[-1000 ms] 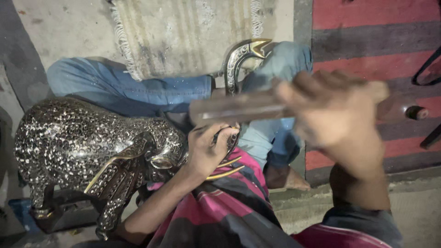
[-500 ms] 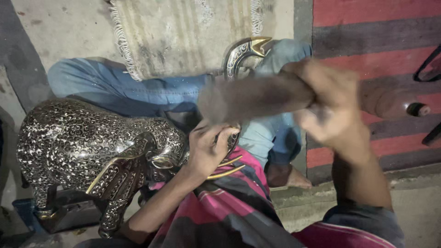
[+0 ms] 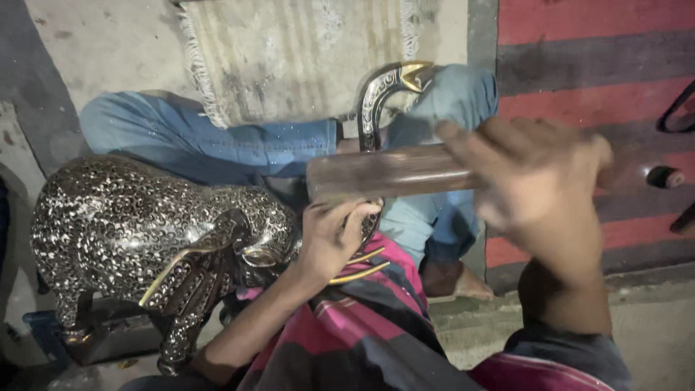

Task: The person sits on the floor holding a chisel against a decorative metal elephant statue resting on their lap and strikes the chisel with a wooden mallet, working the surface of the figurine. They reposition the chisel along the trunk and body and continue hammering throughout the clip.

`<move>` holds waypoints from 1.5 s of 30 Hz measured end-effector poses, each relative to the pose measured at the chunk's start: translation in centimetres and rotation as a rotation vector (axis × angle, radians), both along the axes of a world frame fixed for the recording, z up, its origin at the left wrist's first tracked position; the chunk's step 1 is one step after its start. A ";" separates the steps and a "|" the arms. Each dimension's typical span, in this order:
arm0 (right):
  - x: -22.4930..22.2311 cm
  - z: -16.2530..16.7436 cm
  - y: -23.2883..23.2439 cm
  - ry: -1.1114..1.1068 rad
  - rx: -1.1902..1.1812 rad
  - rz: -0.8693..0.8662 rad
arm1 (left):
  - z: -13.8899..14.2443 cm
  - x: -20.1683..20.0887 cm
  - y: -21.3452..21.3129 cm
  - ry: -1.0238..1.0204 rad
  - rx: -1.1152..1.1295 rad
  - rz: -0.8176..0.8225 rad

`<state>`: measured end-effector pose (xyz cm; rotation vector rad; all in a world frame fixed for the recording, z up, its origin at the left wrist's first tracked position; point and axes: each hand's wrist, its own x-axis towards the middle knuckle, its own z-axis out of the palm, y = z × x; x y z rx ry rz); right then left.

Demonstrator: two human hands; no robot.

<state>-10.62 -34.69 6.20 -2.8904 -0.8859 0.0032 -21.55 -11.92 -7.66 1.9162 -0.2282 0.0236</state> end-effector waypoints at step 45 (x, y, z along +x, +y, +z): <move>-0.7 -1.4 0.3 0.085 0.511 -0.133 | 1.9 0.6 0.3 0.078 -0.047 -0.001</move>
